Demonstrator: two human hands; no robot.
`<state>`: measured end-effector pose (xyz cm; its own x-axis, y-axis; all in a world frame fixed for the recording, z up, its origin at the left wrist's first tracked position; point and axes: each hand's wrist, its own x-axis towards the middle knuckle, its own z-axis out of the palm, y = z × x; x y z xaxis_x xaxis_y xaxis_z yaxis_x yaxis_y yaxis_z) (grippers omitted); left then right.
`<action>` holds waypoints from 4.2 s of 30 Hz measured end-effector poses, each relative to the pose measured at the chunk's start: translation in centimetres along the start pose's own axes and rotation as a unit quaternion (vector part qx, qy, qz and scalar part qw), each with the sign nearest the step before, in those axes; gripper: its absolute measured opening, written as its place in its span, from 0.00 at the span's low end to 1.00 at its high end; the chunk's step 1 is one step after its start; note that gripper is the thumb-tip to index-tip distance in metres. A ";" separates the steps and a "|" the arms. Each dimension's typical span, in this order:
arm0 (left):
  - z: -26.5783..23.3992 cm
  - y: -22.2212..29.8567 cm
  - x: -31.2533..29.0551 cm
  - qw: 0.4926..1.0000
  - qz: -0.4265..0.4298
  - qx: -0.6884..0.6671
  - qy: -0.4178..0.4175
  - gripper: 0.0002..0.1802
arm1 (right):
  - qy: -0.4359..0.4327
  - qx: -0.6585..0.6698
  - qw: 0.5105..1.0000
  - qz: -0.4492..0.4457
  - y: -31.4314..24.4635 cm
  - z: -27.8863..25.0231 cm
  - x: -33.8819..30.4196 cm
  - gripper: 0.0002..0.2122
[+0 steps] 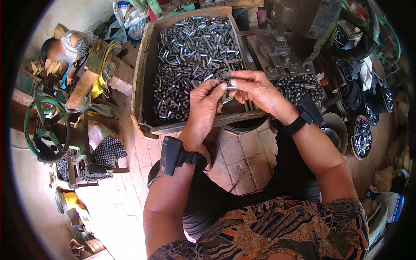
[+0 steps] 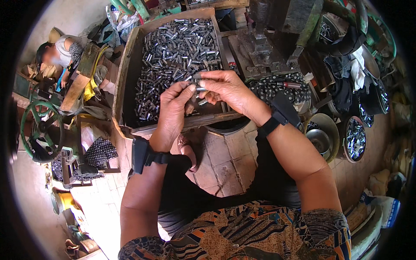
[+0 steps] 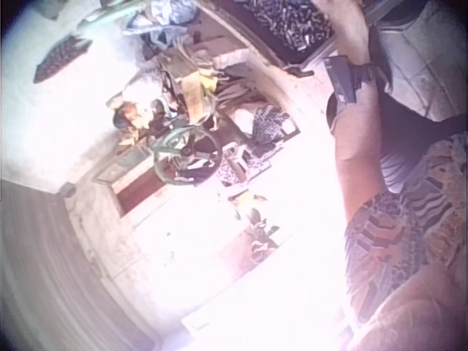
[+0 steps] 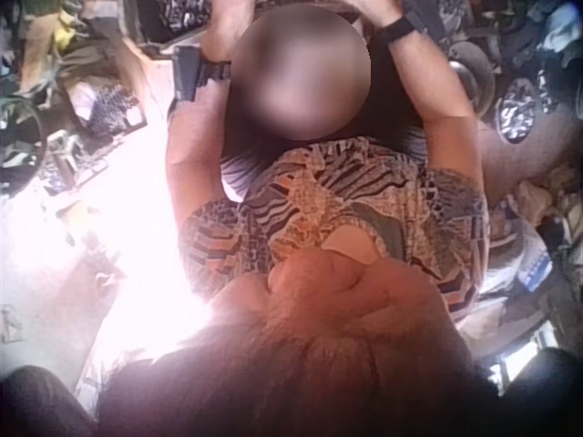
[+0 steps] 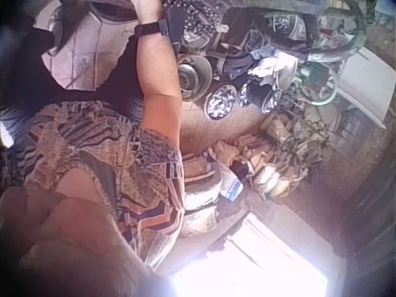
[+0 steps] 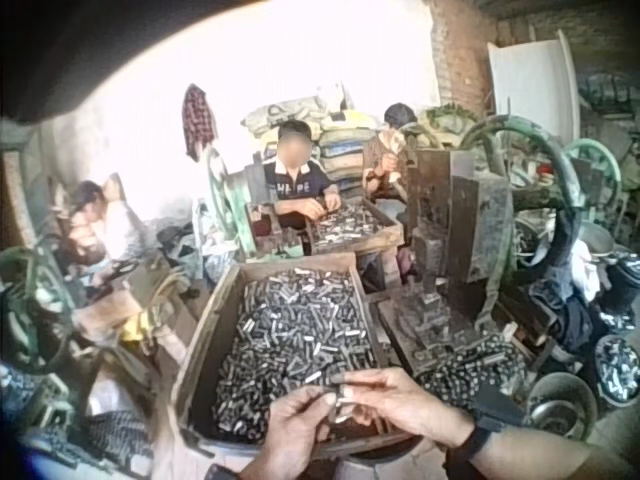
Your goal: Sorting metal pipe connectors and using a manual press to join components.
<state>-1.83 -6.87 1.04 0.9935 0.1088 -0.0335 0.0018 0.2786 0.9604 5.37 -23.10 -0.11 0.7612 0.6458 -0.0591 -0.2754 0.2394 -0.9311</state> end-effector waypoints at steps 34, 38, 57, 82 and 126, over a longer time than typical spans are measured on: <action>-3.9 0.2 1.9 0.956 -0.156 -0.190 0.160 0.25 | 0.056 -0.377 0.917 -0.118 3.3 -1.3 2.7 0.08; -3.6 0.5 2.1 0.973 -0.182 -0.068 0.128 0.20 | 0.025 -0.299 0.948 -0.107 4.3 -1.3 2.8 0.09; -2.0 -1.8 3.0 0.726 -0.031 0.685 -0.050 0.11 | 0.114 -0.355 0.912 -0.171 4.1 -2.4 2.9 0.07; -1.4 0.3 1.2 0.989 -0.090 -0.094 0.076 0.05 | 0.096 -0.081 0.990 -0.067 0.8 -0.3 0.1 0.05; 2.5 0.5 0.1 0.998 -0.009 0.040 0.049 0.01 | 0.088 -0.030 0.996 -0.012 -0.6 -1.3 -1.1 0.05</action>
<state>-1.46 -9.11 2.23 0.9772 0.1991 -0.0733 0.0317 0.2046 0.9783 5.44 -24.89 0.09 0.8597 0.5022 -0.0936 -0.2242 0.2064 -0.9524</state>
